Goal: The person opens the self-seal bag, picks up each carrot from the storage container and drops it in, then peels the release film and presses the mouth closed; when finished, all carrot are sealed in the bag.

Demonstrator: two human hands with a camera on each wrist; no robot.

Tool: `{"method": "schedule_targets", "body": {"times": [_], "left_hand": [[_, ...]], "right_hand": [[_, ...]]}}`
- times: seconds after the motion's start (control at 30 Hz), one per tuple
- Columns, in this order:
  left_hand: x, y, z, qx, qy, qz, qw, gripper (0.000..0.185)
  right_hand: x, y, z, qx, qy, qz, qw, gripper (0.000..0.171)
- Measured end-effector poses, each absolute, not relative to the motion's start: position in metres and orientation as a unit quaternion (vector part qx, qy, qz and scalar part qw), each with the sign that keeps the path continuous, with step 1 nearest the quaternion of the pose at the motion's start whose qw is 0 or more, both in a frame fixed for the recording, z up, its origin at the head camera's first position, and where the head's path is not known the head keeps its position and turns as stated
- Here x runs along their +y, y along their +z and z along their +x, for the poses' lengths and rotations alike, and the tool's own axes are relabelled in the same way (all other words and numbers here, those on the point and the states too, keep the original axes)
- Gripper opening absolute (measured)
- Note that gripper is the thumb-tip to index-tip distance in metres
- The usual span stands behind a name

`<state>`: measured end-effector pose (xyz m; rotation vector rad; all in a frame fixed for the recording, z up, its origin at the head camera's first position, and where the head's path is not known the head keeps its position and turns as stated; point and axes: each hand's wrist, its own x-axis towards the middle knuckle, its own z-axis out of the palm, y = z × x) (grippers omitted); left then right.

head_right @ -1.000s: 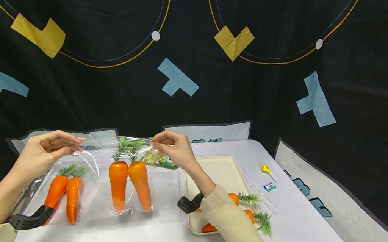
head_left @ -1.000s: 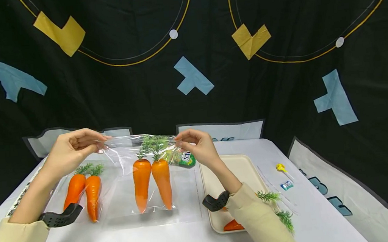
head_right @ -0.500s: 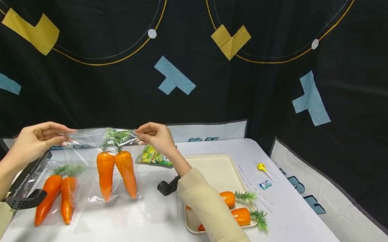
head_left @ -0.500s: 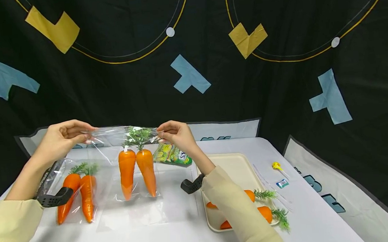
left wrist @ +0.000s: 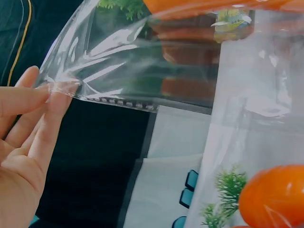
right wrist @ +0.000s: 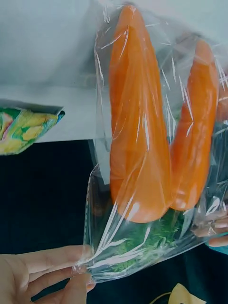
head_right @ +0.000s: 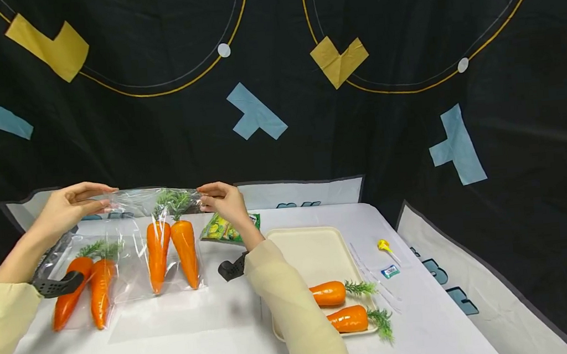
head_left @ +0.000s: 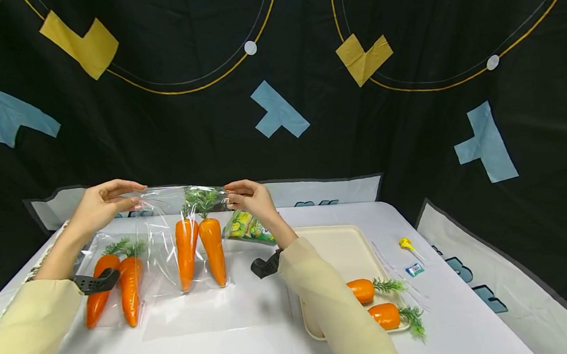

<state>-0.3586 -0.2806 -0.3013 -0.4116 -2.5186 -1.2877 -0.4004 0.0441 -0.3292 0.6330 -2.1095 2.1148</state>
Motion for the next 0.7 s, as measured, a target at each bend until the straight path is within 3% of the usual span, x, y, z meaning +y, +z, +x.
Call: {"method": "schedule_targets", "body": {"times": [0.33,0.7], "left_hand": [[-0.281,-0.324,-0.372,-0.844,-0.507,-0.144,0.1,0.059],[-0.28,-0.337,-0.381,-0.819,-0.562,-0.09,0.077,0.071]], "right_hand": [[0.032,-0.351,-0.403,-0.654,0.741,0.15,-0.025,0.053],[0.017,-0.362,-0.411,-0.631,0.764,0.111,-0.079,0.057]]}}
